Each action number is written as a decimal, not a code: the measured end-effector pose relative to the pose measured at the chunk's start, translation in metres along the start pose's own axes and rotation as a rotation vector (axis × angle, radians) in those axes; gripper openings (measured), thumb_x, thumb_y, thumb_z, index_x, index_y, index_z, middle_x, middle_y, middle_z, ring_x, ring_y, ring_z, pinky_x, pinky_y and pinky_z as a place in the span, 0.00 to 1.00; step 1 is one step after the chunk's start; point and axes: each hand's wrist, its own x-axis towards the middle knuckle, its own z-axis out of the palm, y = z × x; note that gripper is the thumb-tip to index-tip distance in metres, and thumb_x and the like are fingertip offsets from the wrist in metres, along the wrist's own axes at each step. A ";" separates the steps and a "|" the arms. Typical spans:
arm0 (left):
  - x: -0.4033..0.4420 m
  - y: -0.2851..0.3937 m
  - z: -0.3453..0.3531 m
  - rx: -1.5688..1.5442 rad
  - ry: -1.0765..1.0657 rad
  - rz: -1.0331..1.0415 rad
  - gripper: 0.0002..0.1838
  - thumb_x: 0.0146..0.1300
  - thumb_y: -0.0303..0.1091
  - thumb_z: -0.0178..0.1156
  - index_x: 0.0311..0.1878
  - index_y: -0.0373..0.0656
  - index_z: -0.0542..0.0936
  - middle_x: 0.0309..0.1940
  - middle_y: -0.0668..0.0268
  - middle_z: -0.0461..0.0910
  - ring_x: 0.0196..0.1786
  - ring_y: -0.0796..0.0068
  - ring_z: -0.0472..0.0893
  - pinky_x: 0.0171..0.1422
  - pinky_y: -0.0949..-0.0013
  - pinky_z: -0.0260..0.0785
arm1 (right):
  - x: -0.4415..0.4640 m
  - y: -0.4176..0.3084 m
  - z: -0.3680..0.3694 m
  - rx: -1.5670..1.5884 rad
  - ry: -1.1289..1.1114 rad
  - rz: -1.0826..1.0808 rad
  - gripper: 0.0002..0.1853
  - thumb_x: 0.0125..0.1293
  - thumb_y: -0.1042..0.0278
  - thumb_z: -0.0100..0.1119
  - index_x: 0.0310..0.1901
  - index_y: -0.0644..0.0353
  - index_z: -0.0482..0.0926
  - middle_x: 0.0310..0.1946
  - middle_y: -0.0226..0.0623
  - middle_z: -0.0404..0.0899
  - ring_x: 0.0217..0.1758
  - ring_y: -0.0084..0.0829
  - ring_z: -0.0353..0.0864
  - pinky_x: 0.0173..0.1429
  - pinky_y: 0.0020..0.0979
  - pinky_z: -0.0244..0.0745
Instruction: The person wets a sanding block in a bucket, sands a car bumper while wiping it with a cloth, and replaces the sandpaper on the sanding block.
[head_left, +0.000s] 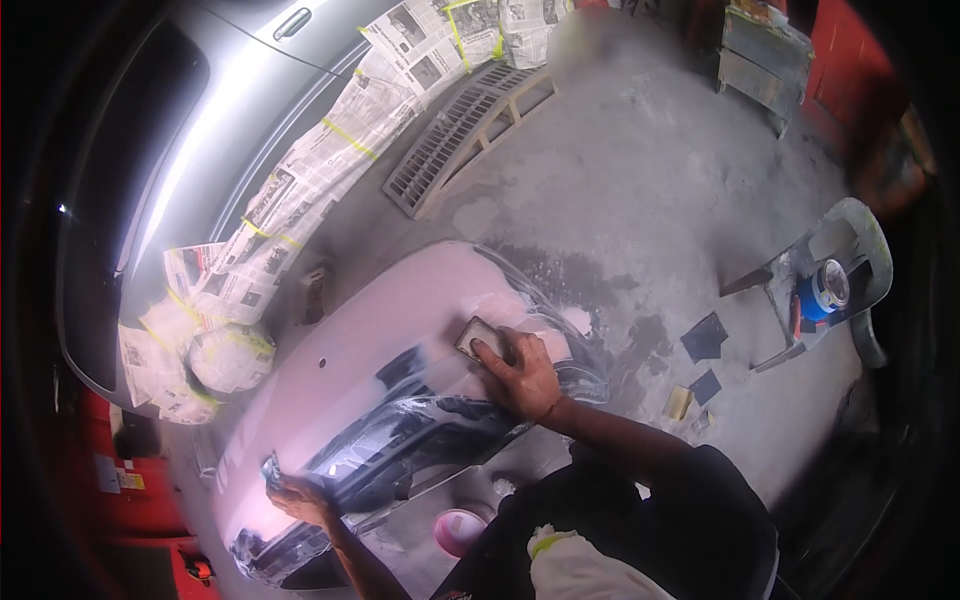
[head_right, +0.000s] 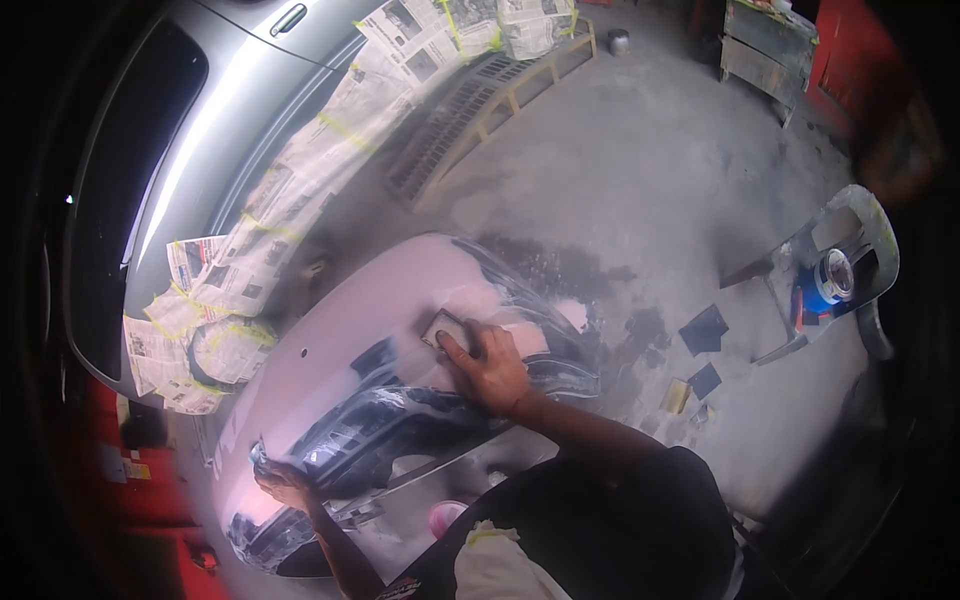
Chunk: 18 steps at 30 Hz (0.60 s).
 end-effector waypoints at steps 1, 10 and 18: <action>0.001 -0.006 0.003 0.002 0.002 0.007 0.26 0.77 0.48 0.45 0.62 0.33 0.72 0.58 0.42 0.75 0.62 0.42 0.74 0.67 0.45 0.64 | 0.001 0.000 -0.001 -0.002 0.013 -0.018 0.27 0.59 0.64 0.72 0.62 0.46 0.79 0.57 0.52 0.73 0.50 0.48 0.75 0.53 0.45 0.73; 0.000 -0.008 0.004 -0.009 0.063 0.069 0.24 0.76 0.45 0.48 0.60 0.32 0.74 0.53 0.43 0.77 0.58 0.41 0.75 0.65 0.45 0.65 | -0.022 0.054 -0.033 0.101 0.175 0.313 0.26 0.73 0.57 0.58 0.70 0.55 0.73 0.56 0.55 0.78 0.57 0.59 0.75 0.63 0.48 0.71; -0.002 -0.007 0.005 -0.008 0.075 0.048 0.26 0.78 0.49 0.46 0.61 0.33 0.75 0.55 0.43 0.76 0.60 0.42 0.74 0.66 0.45 0.64 | -0.086 0.114 -0.091 -0.096 0.149 0.706 0.25 0.72 0.59 0.58 0.66 0.60 0.76 0.51 0.56 0.77 0.53 0.54 0.78 0.58 0.45 0.74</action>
